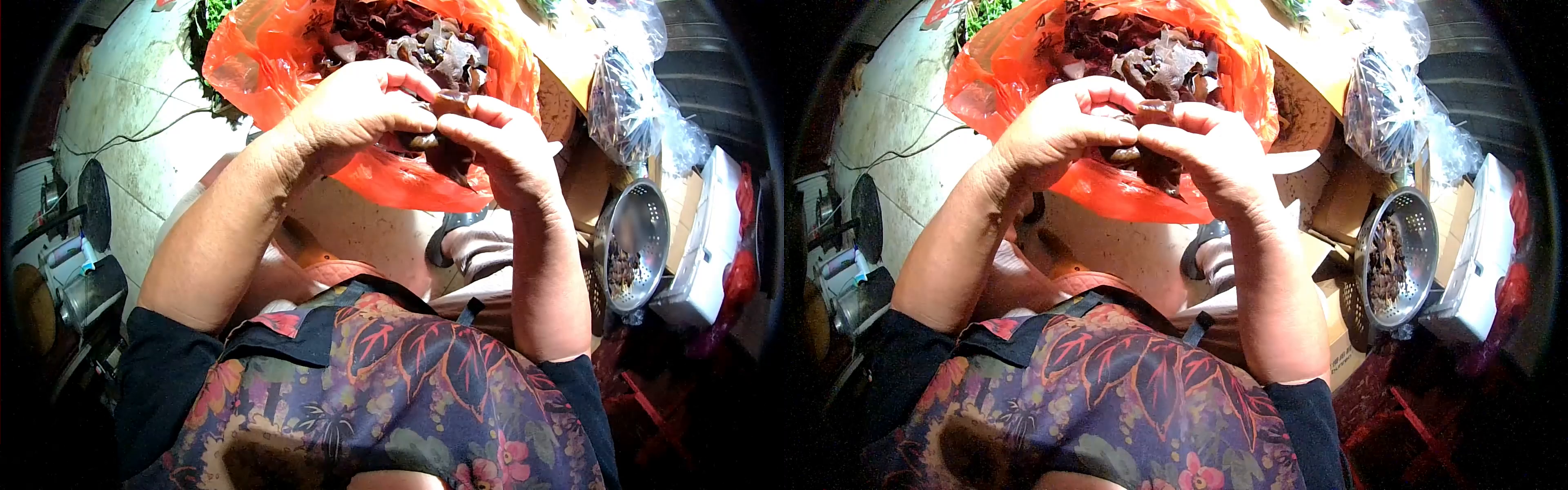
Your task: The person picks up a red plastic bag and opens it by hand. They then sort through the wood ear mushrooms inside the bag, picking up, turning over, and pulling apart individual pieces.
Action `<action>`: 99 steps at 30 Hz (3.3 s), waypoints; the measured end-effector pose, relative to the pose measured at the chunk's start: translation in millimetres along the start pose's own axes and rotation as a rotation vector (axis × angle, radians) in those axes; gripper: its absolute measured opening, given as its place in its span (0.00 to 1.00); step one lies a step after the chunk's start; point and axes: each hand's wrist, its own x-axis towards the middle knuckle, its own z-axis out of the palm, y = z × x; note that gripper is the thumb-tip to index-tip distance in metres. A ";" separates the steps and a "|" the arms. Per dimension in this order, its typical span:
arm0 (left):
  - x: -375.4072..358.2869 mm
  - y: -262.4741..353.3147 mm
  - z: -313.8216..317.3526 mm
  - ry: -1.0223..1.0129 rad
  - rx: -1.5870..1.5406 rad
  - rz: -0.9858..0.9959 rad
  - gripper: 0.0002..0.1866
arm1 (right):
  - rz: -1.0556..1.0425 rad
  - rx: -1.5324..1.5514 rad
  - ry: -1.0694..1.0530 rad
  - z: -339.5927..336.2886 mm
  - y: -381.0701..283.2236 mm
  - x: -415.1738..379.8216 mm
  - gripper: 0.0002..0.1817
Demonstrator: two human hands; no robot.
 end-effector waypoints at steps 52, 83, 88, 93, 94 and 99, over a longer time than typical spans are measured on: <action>-10.2 8.3 8.1 0.150 -0.069 -0.033 0.11 | -0.066 0.219 0.198 18.3 -2.4 -2.0 0.11; 5.5 15.9 -28.7 0.457 0.157 0.103 0.15 | -0.286 0.230 0.421 -18.7 -6.7 4.3 0.14; 11.0 25.4 -28.8 0.319 0.023 0.136 0.25 | -0.314 -0.325 0.331 -16.6 2.5 11.6 0.30; 17.0 17.0 -32.8 0.466 0.156 0.225 0.27 | -0.557 -0.985 0.423 -3.5 -1.1 21.3 0.34; 17.6 12.1 -40.9 0.472 0.426 0.245 0.26 | -0.579 -0.989 0.372 0.6 -3.8 21.1 0.35; 5.0 -1.2 -40.6 0.327 1.245 0.260 0.27 | -0.653 -1.312 0.287 14.2 14.1 33.8 0.31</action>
